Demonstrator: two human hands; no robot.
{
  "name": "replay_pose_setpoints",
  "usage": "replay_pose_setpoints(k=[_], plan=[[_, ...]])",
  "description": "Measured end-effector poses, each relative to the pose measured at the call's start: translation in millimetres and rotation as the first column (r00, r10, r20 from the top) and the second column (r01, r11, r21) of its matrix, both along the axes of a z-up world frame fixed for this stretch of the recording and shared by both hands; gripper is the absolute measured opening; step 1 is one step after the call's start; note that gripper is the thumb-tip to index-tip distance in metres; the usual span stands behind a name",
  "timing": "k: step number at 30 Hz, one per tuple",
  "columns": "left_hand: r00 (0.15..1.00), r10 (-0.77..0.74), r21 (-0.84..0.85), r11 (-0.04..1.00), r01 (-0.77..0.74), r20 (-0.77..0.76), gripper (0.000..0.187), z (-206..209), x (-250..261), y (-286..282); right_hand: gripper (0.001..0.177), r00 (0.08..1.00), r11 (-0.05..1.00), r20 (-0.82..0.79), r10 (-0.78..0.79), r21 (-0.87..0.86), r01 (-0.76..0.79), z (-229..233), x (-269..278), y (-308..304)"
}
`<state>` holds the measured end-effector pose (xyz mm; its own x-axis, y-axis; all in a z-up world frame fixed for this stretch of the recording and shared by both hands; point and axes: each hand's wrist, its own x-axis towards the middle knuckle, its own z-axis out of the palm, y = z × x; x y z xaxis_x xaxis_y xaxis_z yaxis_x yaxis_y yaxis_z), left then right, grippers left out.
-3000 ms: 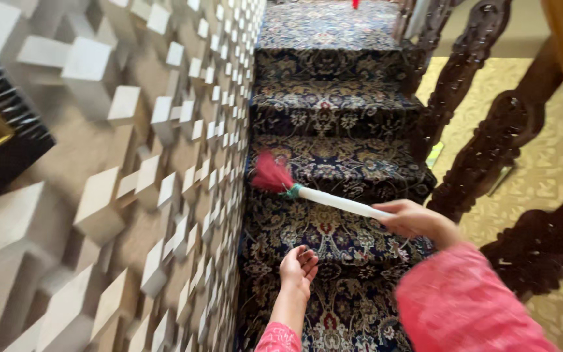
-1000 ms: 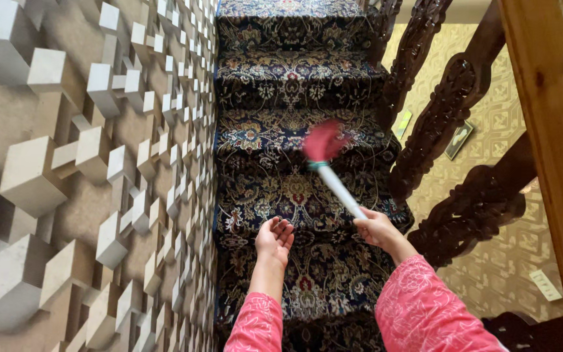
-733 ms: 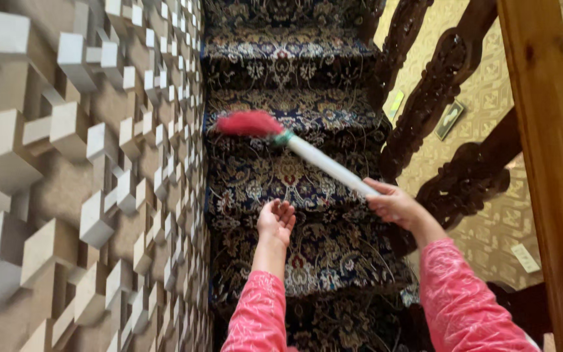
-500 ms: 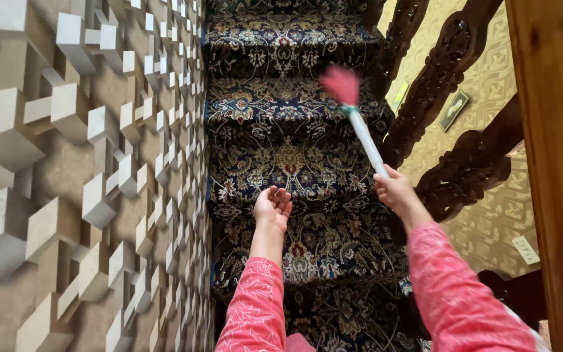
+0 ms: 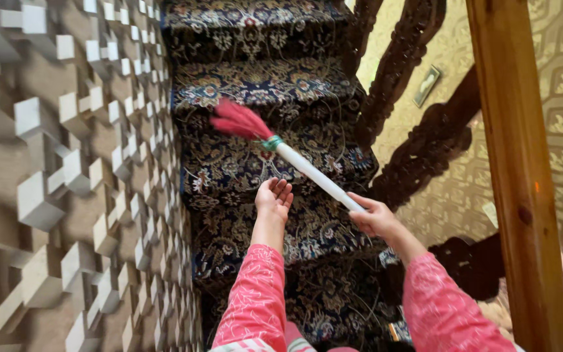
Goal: The person cleans a carpeted staircase using a duster. They move the duster across each step and along the side wall while descending the stairs.
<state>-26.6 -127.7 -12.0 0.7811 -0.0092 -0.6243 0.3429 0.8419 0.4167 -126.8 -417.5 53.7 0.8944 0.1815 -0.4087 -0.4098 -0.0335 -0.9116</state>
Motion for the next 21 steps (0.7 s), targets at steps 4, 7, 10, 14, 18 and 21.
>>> replay_pose_setpoints(k=[4, 7, 10, 14, 18, 21], plan=[[1.000, -0.029, -0.002, 1.000, 0.029, 0.000, 0.020, -4.8, 2.2, -17.2, 0.071, 0.969, 0.969, 0.074, -0.234, -0.062, 0.239, -37.6, -45.3, -41.7], [0.999, -0.036, 0.002, 0.999, 0.036, 0.002, 0.019, -3.0, -3.7, -22.8, 0.071, 0.869, 0.863, -0.134, -0.476, 0.121, 0.491, -86.6, -39.5, -60.7], [1.000, -0.004, 0.023, 1.000, 0.004, 0.000, 0.022, 2.3, -8.3, -15.7, 0.063, 0.761, 0.737, -0.309, -0.570, 0.218, 0.640, -122.4, -10.7, -72.7], [1.000, 0.021, 0.036, 0.999, -0.020, -0.013, 0.020, 1.1, -15.6, 7.1, 0.053, 0.835, 0.796, -0.281, -0.474, 0.268, 0.542, -133.9, -2.2, -1.1], [0.998, 0.063, 0.051, 0.997, -0.062, -0.030, 0.017, -9.1, -23.6, 36.7, 0.059, 0.916, 0.952, -0.270, -0.297, -0.011, 0.305, -92.8, -21.5, 108.5], [0.996, 0.077, 0.035, 0.997, -0.076, -0.036, 0.017, -13.9, -24.6, 53.7, 0.068, 0.943, 0.984, -0.311, -0.119, 0.093, 0.155, -69.8, -31.8, 146.2]])
